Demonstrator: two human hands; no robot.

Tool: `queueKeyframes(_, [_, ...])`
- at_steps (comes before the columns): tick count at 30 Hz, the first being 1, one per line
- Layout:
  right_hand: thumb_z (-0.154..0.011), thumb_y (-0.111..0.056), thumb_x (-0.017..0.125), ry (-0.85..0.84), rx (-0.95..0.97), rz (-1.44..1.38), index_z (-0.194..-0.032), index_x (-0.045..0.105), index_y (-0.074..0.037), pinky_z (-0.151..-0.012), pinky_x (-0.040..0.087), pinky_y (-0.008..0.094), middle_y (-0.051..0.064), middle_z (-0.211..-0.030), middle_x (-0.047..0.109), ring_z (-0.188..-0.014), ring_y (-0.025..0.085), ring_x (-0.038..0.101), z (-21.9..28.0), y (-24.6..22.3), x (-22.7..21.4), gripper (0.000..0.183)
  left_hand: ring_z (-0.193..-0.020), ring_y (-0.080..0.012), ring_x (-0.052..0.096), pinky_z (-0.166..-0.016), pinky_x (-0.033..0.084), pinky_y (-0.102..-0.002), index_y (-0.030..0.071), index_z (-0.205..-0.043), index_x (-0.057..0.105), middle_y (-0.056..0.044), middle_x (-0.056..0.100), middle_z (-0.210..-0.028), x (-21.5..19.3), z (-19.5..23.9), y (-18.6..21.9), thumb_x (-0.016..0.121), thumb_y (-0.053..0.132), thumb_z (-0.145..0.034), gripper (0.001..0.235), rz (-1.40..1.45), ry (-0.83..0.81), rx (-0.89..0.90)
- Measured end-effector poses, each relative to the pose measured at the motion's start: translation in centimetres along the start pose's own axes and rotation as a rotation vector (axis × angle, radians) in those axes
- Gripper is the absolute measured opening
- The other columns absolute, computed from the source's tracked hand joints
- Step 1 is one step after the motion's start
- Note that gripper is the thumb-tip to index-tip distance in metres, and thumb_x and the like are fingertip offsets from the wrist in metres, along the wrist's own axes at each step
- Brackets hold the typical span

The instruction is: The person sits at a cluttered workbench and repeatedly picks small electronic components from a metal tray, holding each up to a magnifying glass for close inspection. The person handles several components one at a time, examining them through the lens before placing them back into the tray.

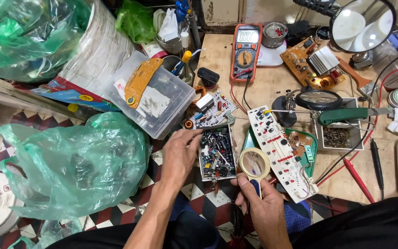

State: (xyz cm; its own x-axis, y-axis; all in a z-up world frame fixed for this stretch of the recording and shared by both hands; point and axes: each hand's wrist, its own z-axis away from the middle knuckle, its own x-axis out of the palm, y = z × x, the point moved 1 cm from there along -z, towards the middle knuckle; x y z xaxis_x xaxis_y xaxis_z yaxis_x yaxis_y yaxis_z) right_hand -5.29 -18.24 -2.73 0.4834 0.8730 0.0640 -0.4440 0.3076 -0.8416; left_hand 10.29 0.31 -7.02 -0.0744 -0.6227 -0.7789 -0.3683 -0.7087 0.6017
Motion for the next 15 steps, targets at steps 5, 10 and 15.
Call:
queueKeyframes(5, [-0.108,-0.02,0.072,0.014,0.066,0.026,-0.109,0.089,0.006,-0.059,0.047,0.033,0.015,-0.065,0.074,-0.056,0.02,0.056,-0.5,-0.6,0.1,0.032,-0.091,-0.018,0.077,-0.074,0.071,-0.033,0.016,-0.117,0.082,-0.006,0.08,-0.111,-2.3,0.9,1.1,0.073,0.025,-0.107,0.016,0.006,-0.049,-0.132])
queueKeyframes(10, [-0.107,-0.018,0.075,0.093,0.218,-0.027,-0.115,0.09,0.007,-0.055,0.045,0.033,0.018,-0.07,0.073,-0.06,0.023,0.058,-0.5,-1.7,0.2,0.03,-0.081,-0.0217,0.068,-0.09,0.067,-0.042,0.01,-0.095,0.077,-0.005,0.07,-0.087,-0.1,2.4,1.0,0.082,0.02,-0.105,0.015,-0.36,-0.278,0.148])
queueKeyframes(15, [-0.106,-0.019,0.076,0.1,0.201,-0.037,-0.109,0.09,0.008,-0.056,0.045,0.032,0.017,-0.066,0.07,-0.059,0.022,0.058,-0.9,-0.9,-0.4,0.03,-0.084,-0.0265,0.068,-0.077,0.065,-0.045,0.008,-0.075,0.074,-0.006,0.072,-0.086,3.3,1.3,0.2,0.081,-0.013,-0.083,0.023,-0.647,-0.417,0.257])
